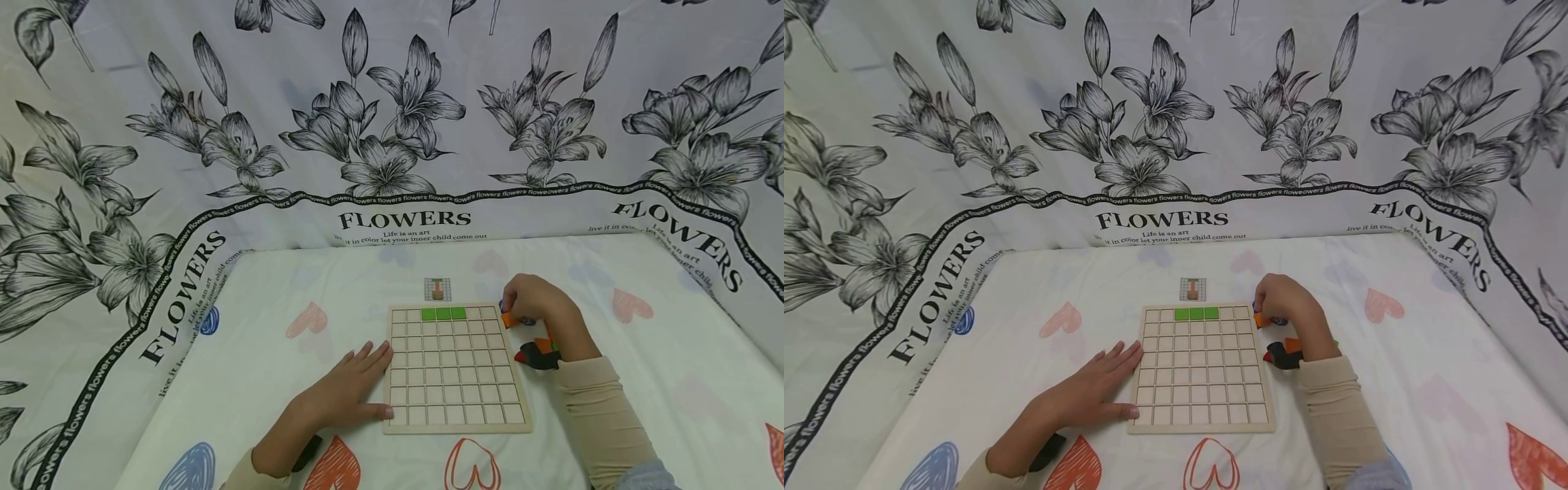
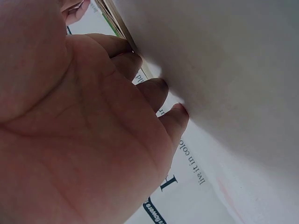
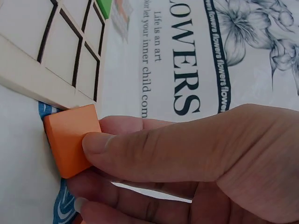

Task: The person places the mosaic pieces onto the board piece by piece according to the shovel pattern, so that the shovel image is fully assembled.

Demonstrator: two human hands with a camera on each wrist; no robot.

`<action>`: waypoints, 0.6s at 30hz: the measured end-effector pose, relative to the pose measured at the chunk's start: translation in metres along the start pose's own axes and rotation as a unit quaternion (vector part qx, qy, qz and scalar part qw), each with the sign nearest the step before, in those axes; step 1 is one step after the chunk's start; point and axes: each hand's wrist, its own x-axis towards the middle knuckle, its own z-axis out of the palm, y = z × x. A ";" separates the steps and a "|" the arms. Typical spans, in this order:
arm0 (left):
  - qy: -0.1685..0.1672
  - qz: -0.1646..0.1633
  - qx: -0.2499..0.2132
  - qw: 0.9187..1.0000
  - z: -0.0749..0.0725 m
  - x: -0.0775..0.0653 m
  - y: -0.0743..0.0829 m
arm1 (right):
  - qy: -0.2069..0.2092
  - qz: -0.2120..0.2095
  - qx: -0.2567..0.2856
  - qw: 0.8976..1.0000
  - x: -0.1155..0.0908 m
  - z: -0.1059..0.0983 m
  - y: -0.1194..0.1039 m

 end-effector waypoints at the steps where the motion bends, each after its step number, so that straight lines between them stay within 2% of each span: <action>1: 0.000 -0.001 0.000 1.000 0.000 0.000 0.000 | -0.001 0.002 0.008 1.000 0.001 -0.001 0.000; 9: 0.004 0.003 -0.001 1.000 0.000 -0.001 0.000 | -0.012 0.004 0.035 0.999 -0.003 -0.008 -0.002; 18: 0.003 0.003 -0.001 1.000 0.000 -0.001 0.000 | 0.003 -0.030 0.049 0.998 0.000 -0.008 -0.003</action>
